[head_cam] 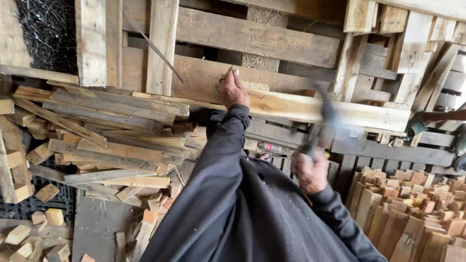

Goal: The person assembles wooden pallets by placing small wooden blocks and planks on a pallet frame, then hammering nails to secure them. The person repeatedly picks up blocks and planks, positions them, and uses a hammer to drive nails into the wood.

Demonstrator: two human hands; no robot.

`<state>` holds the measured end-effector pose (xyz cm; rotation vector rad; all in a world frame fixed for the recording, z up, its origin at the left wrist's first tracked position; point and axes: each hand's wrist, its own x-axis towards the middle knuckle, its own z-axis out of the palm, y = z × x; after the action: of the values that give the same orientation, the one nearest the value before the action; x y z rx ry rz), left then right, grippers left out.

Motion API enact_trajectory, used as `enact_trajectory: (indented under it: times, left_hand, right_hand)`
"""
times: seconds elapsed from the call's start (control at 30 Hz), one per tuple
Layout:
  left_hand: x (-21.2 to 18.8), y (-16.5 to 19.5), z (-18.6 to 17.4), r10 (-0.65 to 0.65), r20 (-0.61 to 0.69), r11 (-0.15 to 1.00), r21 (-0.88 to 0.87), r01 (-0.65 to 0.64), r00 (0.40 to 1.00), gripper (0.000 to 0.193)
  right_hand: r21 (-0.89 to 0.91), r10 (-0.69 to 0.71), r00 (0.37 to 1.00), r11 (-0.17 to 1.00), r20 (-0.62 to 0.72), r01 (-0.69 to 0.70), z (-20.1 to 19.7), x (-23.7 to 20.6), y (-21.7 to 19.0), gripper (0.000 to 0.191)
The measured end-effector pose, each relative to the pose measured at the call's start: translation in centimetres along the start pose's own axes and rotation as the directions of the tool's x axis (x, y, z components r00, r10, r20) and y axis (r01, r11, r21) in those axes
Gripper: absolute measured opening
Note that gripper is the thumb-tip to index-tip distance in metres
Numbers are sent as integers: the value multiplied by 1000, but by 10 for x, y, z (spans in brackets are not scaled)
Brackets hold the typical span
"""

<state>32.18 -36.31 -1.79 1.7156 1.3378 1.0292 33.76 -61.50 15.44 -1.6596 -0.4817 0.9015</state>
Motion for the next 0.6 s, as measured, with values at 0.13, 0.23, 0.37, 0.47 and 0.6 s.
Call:
enact_trajectory:
  times: [0.13, 0.23, 0.37, 0.47, 0.6]
  left_hand:
    - [1, 7, 7, -185, 56, 960, 222, 168, 981, 27]
    - [1, 8, 4, -242, 48, 965, 115, 235, 969, 26]
    - [6, 4, 2, -282, 40, 959, -23, 283, 958, 25]
    - [10, 1, 2, -240, 25, 971, 12, 240, 971, 23]
    - [12, 2, 6, -304, 30, 949, 104, 299, 952, 19]
  right_hand:
    - [-241, 558, 825, 792, -87, -561, -7, -3, -1, 32]
    - [-259, 36, 998, 965, -42, -46, -45, 3, -52, 38]
    - [-84, -675, 735, 730, 70, 679, -64, 36, -77, 50]
    - [-200, -376, 926, 907, 15, 372, -22, 28, -16, 43]
    - [58, 562, 809, 826, -172, -561, -15, -5, 34, 24]
